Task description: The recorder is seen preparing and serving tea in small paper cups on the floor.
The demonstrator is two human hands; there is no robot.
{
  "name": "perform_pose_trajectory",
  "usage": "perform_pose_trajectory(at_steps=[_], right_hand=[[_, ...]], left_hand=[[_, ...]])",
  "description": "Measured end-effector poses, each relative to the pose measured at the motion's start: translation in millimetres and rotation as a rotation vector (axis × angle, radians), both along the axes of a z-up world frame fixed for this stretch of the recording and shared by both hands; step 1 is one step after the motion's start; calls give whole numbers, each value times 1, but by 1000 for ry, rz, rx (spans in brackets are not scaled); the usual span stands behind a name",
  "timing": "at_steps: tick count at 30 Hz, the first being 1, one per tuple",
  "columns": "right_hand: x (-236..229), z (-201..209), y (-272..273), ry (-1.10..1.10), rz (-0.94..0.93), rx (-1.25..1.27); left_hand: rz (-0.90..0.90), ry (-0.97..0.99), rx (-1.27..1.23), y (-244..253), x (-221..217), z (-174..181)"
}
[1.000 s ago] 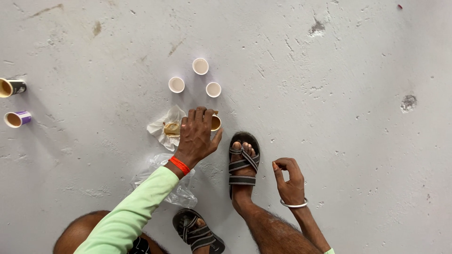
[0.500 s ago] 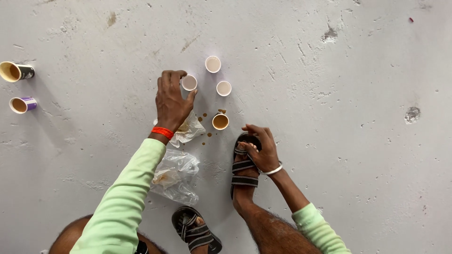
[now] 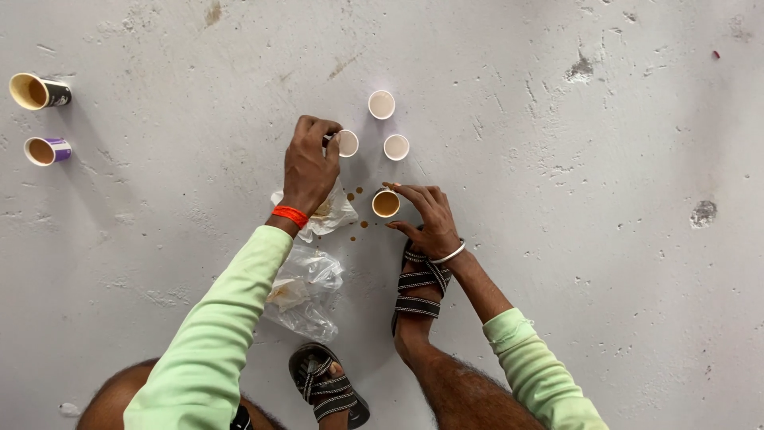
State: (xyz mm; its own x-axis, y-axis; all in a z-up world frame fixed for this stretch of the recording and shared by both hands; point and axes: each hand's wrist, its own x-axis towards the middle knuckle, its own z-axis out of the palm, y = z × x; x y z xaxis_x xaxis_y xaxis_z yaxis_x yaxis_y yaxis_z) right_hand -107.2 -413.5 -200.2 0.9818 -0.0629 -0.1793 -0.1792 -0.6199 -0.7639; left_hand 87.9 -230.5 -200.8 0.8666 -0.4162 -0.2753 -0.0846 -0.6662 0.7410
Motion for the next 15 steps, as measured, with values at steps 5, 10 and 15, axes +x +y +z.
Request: perform_pose_trajectory(at_steps=[5, 10, 15], right_hand=[[3, -5, 5, -32, -7, 27], [6, -10, 5, -49, -23, 38], [6, -17, 4, -84, -22, 51]], left_hand=[[-12, 14, 18, -4, -4, 0], [1, 92, 40, -4, -5, -3], [48, 169, -14, -2, -7, 2]])
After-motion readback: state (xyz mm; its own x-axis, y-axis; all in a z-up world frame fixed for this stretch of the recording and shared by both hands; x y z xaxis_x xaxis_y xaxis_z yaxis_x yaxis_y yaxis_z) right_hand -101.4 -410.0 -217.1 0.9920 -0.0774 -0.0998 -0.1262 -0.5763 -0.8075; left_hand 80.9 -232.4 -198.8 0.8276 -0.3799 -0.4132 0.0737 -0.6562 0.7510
